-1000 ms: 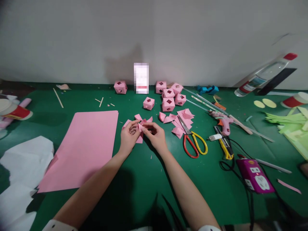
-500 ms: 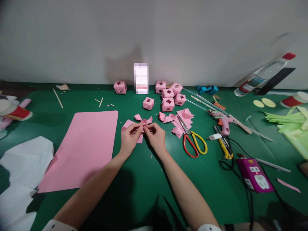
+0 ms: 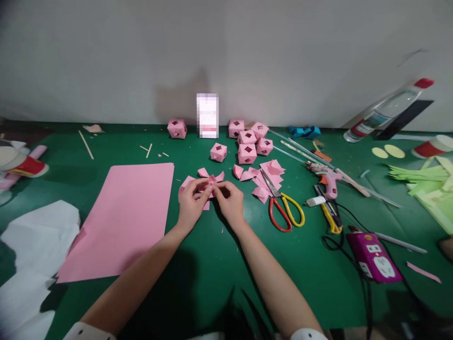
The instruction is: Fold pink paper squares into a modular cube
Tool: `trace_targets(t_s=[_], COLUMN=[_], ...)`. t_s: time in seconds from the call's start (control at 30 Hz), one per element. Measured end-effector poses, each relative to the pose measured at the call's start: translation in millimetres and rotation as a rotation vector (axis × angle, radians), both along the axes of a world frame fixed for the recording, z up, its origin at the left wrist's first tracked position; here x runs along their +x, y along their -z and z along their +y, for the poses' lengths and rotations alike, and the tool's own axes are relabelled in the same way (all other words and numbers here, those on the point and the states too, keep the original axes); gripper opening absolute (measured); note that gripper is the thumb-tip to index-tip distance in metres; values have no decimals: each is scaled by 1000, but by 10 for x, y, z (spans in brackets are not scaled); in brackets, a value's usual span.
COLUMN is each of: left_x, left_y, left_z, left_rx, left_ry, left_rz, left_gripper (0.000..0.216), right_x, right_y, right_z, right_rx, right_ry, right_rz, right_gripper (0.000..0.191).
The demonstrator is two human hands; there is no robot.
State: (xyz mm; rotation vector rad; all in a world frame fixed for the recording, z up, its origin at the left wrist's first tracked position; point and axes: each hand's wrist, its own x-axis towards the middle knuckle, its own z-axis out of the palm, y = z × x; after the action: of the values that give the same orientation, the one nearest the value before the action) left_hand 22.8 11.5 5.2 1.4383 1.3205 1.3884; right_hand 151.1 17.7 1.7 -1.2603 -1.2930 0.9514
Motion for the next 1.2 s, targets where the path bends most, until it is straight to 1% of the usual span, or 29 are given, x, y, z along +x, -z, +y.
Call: trace_targets(t_s=[0.1,0.3,0.5,0.6,0.77,0.9,1.07,1.2], left_x=[-19,-29,-22,-23,-14,9,37,30], left_y=[-5,-1,8,-7,-63,-53,12,24], left_z=[4,16,-19,-42,-57,-62,-72,-61], left_rx=[22,9,66,87,114,115,93,58], left_ry=[-8,-11,-11,-35,-90,-108,-69,-61], left_rz=[12,35,123,164,204,200,170,128], left_gripper=[19,17,16,15,15,16,14,14], right_x=[-7,-35,-29,-26,-12,2,6,4], right_y=[0,-39,-43,-52,-51,-34,-31,-46], right_z=[-14,-32,-68,-72,-41,-22,-28,-31], right_rx=[23,40,122,154,111,84,18,-22], right_ry=[-33,8,6,17,81,118,132,148], right_rz=[-91,-131,-256,-283,-231,-222,-188,-184], right_gripper=[22,21,19,17,18,18,15,14])
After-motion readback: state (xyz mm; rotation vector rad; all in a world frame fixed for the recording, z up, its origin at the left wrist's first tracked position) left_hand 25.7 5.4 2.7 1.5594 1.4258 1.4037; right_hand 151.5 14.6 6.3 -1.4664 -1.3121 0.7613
